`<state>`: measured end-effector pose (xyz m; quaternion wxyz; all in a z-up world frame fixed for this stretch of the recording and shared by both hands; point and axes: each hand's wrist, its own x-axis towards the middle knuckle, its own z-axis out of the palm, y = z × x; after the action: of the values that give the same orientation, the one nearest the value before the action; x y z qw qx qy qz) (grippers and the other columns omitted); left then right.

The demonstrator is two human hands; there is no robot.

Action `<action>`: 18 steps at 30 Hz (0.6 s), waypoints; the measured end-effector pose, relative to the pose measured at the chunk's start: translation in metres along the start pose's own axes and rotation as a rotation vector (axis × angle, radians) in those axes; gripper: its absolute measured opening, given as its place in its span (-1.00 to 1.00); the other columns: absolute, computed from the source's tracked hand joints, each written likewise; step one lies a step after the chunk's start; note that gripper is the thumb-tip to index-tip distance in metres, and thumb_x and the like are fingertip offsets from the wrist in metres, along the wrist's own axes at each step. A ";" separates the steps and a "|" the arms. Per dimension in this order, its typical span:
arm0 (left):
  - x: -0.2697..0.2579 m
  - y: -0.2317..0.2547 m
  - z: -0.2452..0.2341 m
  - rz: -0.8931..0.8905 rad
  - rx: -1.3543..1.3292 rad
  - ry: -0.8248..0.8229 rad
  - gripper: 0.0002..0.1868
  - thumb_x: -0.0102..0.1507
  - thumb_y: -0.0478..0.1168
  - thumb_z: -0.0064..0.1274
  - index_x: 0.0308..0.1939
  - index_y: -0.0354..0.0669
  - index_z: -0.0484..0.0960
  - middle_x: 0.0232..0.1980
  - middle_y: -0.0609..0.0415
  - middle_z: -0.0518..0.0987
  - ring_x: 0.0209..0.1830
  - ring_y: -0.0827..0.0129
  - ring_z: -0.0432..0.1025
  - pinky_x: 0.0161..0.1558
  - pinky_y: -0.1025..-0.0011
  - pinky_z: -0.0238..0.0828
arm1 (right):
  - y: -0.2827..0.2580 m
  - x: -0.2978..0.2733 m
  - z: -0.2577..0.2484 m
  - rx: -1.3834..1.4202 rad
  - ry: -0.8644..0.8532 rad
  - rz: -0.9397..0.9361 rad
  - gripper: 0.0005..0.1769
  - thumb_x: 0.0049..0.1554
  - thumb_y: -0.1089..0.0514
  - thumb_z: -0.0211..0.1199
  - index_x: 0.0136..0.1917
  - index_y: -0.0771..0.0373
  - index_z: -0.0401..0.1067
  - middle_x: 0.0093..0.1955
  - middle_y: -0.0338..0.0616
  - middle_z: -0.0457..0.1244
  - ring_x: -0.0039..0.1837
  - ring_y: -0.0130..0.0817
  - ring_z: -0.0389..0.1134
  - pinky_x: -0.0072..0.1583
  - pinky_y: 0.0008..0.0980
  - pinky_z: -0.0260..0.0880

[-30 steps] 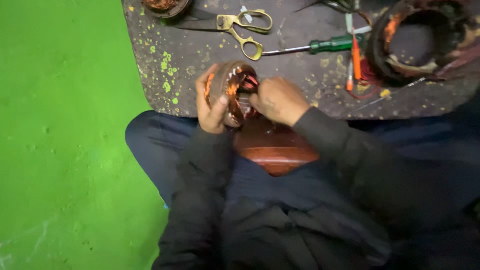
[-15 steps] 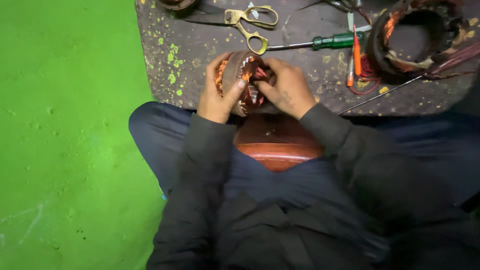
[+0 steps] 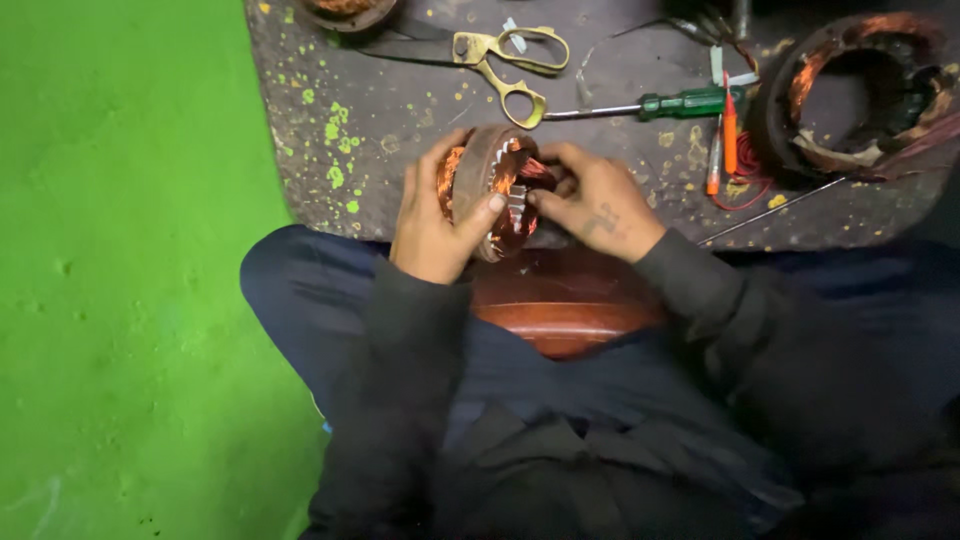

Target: The person winds copper wire around a cylindrical motor stator core, inserting white insulating spacers between layers. The person rotates the stator and continues winding the wire by hand.

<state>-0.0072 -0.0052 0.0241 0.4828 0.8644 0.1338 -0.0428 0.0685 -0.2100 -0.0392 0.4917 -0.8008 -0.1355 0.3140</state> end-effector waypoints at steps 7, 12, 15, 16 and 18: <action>-0.003 -0.015 0.003 -0.046 -0.308 -0.127 -0.14 0.24 -0.10 0.29 0.53 -0.15 0.19 0.42 -0.20 0.47 0.40 0.06 0.42 0.39 0.24 0.34 | -0.010 0.001 0.009 -0.285 0.041 0.032 -0.50 0.03 -0.14 0.34 0.01 0.33 0.55 -0.28 0.22 0.36 -0.16 0.16 0.44 -0.04 -0.02 0.44; -0.005 -0.024 0.005 0.047 -0.148 -0.023 -0.20 0.29 -0.06 0.29 0.54 -0.12 0.29 0.45 -0.17 0.45 0.46 0.11 0.40 0.48 0.27 0.31 | -0.012 -0.003 0.014 -0.388 -0.021 0.135 -0.48 0.13 -0.21 0.21 -0.21 0.34 0.57 -0.29 0.30 0.31 -0.15 0.26 0.40 -0.04 0.09 0.40; -0.010 -0.021 0.006 0.056 0.041 0.045 -0.17 0.27 0.02 0.27 0.55 -0.13 0.29 0.42 -0.12 0.42 0.44 0.16 0.40 0.47 0.29 0.33 | -0.011 -0.001 0.012 -0.328 -0.041 0.103 -0.51 0.11 -0.16 0.17 -0.24 0.35 0.54 -0.33 0.33 0.29 -0.20 0.30 0.38 -0.07 0.14 0.37; -0.010 -0.020 0.007 0.041 0.048 0.053 -0.14 0.27 0.04 0.26 0.57 -0.14 0.28 0.40 -0.11 0.40 0.42 0.17 0.39 0.47 0.29 0.32 | -0.009 0.001 0.010 -0.311 -0.058 0.116 -0.51 0.09 -0.15 0.17 -0.26 0.36 0.53 -0.34 0.33 0.29 -0.21 0.30 0.38 -0.07 0.14 0.37; -0.010 -0.019 0.012 0.061 -0.131 0.008 -0.10 0.29 0.05 0.25 0.58 -0.19 0.20 0.48 -0.13 0.35 0.50 0.13 0.33 0.52 0.25 0.25 | -0.008 0.003 0.009 -0.305 -0.079 0.135 -0.50 0.08 -0.14 0.16 -0.30 0.40 0.50 -0.34 0.35 0.28 -0.21 0.31 0.38 -0.06 0.15 0.37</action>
<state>-0.0215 -0.0076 0.0040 0.5387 0.8349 0.1120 -0.0158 0.0656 -0.1981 -0.0361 0.3366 -0.8605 -0.1467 0.3532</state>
